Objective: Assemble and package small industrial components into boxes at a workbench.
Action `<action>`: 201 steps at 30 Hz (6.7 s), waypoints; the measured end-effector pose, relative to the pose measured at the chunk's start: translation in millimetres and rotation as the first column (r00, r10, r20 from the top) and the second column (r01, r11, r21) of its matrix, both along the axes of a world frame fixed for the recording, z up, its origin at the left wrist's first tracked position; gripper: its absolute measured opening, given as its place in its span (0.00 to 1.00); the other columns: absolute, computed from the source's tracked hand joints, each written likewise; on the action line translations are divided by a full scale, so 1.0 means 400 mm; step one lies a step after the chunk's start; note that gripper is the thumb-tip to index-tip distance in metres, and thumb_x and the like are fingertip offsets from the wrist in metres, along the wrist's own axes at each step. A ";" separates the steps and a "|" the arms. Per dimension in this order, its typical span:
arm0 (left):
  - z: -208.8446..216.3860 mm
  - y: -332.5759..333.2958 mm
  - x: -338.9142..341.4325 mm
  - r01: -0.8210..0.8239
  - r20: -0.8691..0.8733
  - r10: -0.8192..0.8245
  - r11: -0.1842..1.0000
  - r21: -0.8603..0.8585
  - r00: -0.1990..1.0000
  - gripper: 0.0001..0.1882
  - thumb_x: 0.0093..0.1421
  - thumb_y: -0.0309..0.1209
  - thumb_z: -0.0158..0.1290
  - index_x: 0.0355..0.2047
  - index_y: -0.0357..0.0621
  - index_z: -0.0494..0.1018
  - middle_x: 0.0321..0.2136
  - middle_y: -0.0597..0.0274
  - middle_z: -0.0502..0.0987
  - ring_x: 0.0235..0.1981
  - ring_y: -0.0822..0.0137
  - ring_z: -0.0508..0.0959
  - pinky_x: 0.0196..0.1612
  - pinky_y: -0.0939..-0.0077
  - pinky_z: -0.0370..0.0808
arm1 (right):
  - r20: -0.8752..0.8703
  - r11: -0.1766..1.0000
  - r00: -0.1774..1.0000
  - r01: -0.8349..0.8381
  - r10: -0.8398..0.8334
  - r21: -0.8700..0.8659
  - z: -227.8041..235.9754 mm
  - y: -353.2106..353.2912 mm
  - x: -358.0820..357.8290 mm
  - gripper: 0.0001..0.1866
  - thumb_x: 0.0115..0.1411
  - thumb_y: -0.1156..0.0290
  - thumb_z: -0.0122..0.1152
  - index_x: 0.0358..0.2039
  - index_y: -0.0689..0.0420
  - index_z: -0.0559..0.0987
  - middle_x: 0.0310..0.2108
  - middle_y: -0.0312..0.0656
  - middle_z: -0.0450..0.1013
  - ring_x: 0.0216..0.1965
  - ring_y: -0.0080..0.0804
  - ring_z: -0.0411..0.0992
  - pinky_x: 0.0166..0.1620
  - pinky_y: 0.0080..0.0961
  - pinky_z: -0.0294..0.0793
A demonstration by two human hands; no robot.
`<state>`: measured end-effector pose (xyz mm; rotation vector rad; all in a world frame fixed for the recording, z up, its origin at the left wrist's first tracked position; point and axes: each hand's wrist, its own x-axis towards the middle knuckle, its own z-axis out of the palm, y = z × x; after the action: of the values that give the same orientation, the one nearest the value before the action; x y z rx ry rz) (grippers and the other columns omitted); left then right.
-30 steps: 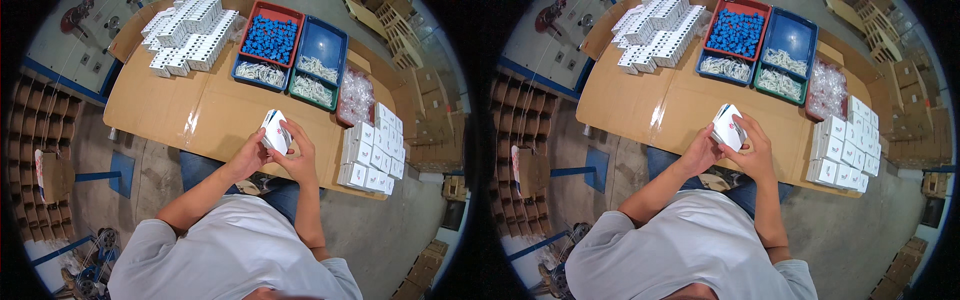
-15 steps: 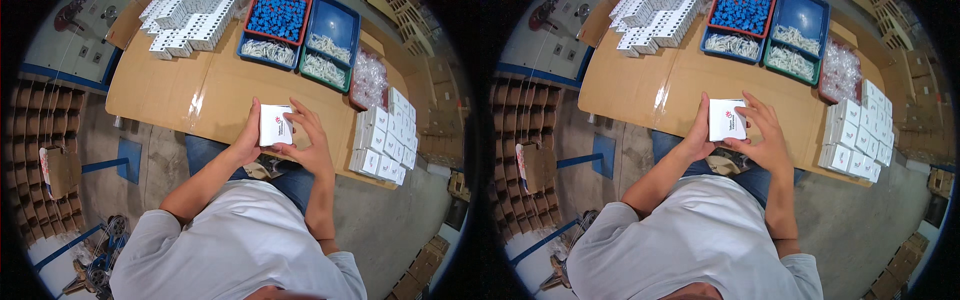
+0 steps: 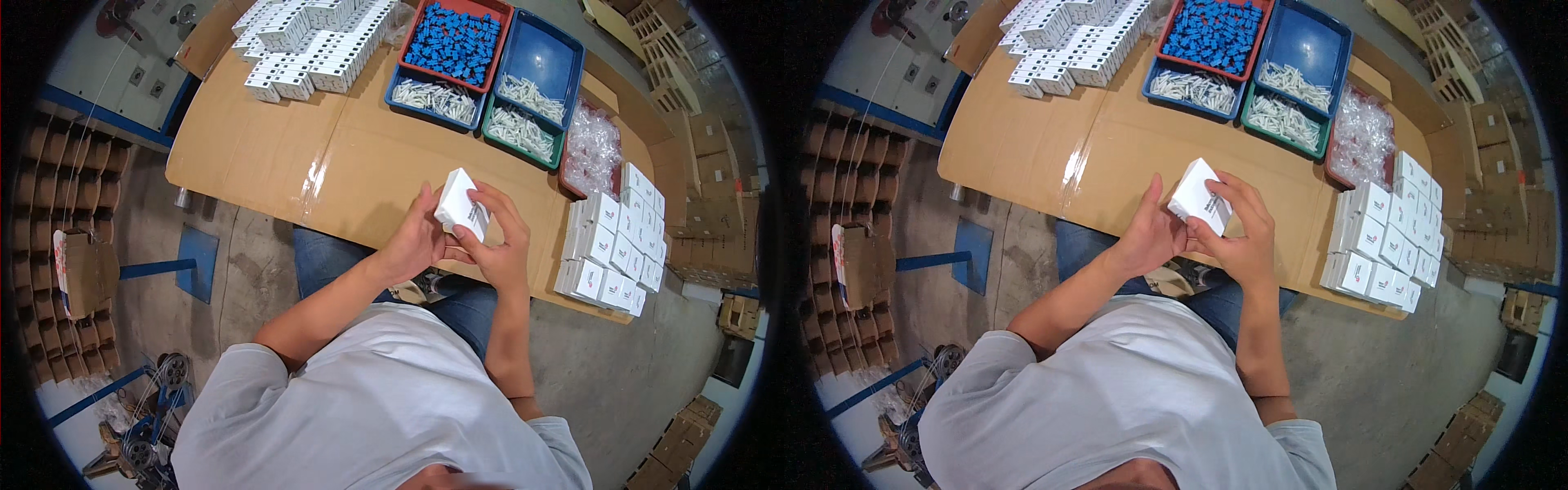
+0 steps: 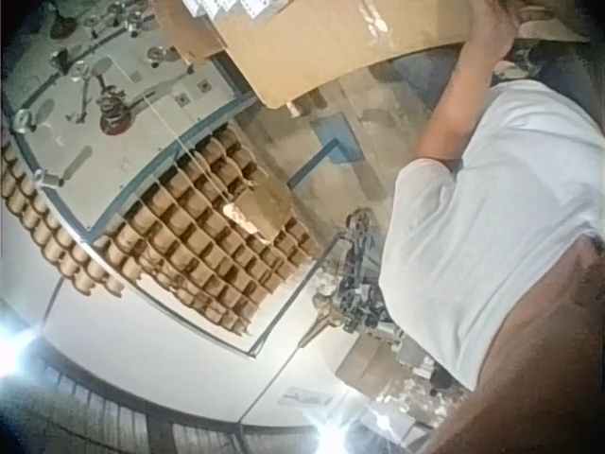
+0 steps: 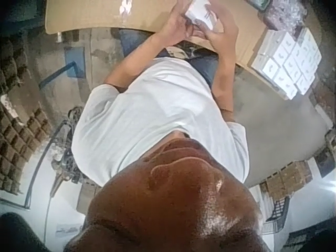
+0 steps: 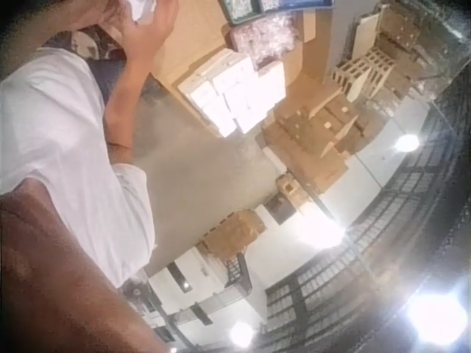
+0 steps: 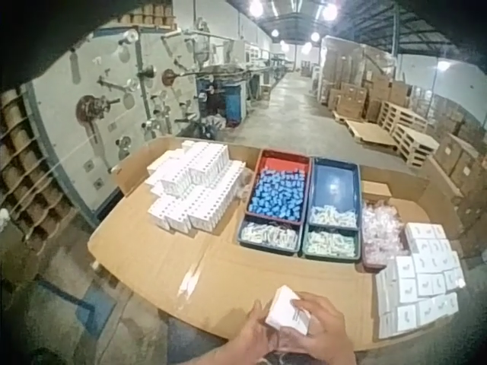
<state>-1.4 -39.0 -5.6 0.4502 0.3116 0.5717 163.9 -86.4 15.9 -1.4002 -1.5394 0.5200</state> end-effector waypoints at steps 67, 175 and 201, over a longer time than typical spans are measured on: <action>-0.036 0.014 0.001 0.110 0.114 -0.066 0.893 -0.437 0.991 0.41 0.69 0.66 0.35 0.67 0.46 0.61 0.54 0.43 0.75 0.52 0.39 0.79 0.55 0.40 0.78 | -0.377 0.939 0.926 -0.163 0.039 -0.304 0.009 0.031 0.053 0.17 0.72 0.60 0.57 0.47 0.64 0.78 0.32 0.36 0.77 0.35 0.17 0.70 0.40 0.19 0.72; -0.070 0.024 -0.015 0.019 0.186 0.084 0.870 -0.493 0.979 0.38 0.68 0.64 0.40 0.59 0.42 0.69 0.51 0.45 0.78 0.46 0.43 0.82 0.53 0.42 0.79 | -0.444 0.834 0.887 -0.337 0.127 -0.436 -0.015 0.047 0.029 0.17 0.72 0.63 0.56 0.55 0.57 0.81 0.45 0.42 0.78 0.45 0.27 0.74 0.49 0.24 0.73; -0.076 0.025 -0.026 -0.003 0.146 0.074 0.901 -0.434 0.986 0.37 0.68 0.65 0.41 0.59 0.46 0.68 0.53 0.50 0.77 0.52 0.50 0.80 0.56 0.42 0.78 | -0.473 0.858 0.879 -0.289 0.062 -0.424 -0.051 0.034 0.010 0.21 0.73 0.57 0.53 0.58 0.56 0.80 0.41 0.36 0.76 0.40 0.22 0.71 0.46 0.20 0.71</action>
<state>-12.0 -28.8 -35.9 -0.0340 0.2842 0.5546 167.9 -72.6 -4.5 -1.3699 -1.2042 1.3278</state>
